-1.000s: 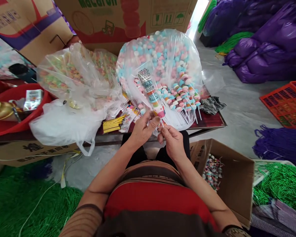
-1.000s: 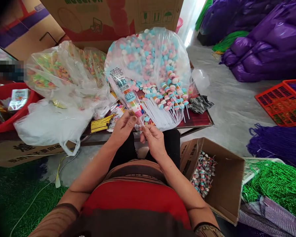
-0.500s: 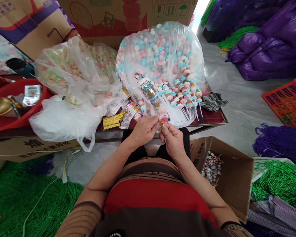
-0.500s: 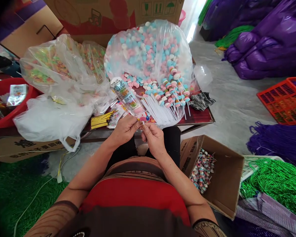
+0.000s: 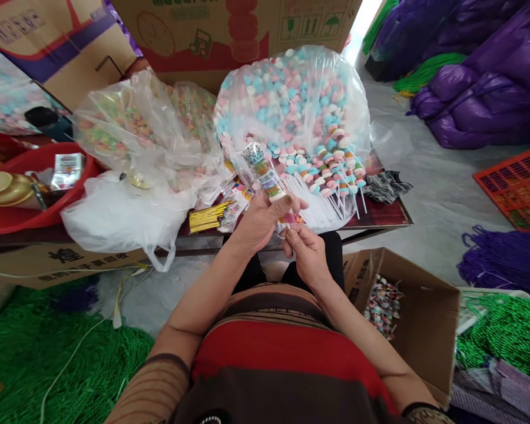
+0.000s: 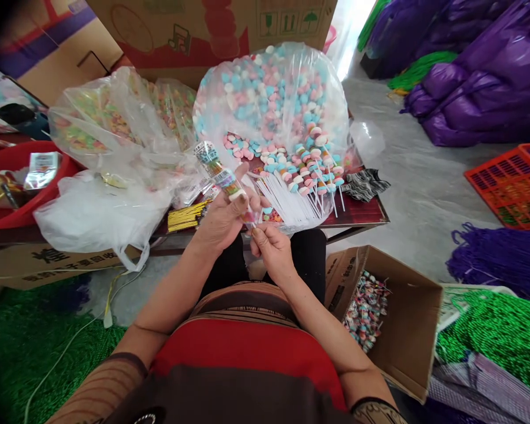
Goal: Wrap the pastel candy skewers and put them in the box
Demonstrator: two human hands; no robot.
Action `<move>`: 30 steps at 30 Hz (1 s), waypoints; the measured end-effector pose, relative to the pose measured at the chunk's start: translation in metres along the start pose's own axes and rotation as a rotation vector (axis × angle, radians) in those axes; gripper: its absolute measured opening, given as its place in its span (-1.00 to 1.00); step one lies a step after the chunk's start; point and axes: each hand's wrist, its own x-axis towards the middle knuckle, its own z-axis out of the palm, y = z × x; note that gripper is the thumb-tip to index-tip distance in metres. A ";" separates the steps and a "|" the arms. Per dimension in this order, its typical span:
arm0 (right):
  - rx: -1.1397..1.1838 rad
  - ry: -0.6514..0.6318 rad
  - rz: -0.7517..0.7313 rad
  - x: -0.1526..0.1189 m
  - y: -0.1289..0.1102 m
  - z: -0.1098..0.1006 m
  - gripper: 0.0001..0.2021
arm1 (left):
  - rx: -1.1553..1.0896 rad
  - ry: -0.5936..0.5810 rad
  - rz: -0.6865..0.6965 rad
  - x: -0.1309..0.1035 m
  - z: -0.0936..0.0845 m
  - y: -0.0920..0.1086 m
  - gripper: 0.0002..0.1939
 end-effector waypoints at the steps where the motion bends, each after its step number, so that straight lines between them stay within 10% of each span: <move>1: 0.000 -0.002 0.006 -0.001 0.000 0.000 -0.57 | -0.012 0.007 -0.009 -0.001 0.004 -0.001 -0.32; 11: 0.004 0.022 0.032 -0.003 0.014 -0.002 -0.51 | -0.014 0.012 -0.133 -0.019 0.004 -0.036 -0.37; 16: -0.337 -0.335 0.196 0.001 -0.019 -0.057 -0.57 | -0.011 -0.073 -0.208 -0.029 -0.005 -0.049 -0.40; 20: -0.262 -0.104 0.012 0.008 -0.048 -0.085 -0.50 | -0.212 -0.385 -0.447 -0.042 0.006 -0.044 -0.43; 24: 0.100 -0.285 0.079 0.011 -0.049 -0.060 -0.30 | -0.422 -0.759 -0.704 -0.052 0.019 -0.044 -0.36; 26: 0.197 -0.261 0.060 0.012 -0.043 -0.042 -0.47 | -0.328 -0.736 -0.677 -0.052 0.015 -0.047 -0.37; 30: 0.155 0.022 -0.092 0.019 -0.030 -0.017 -0.71 | 0.446 -0.314 -0.326 -0.044 -0.004 -0.053 -0.64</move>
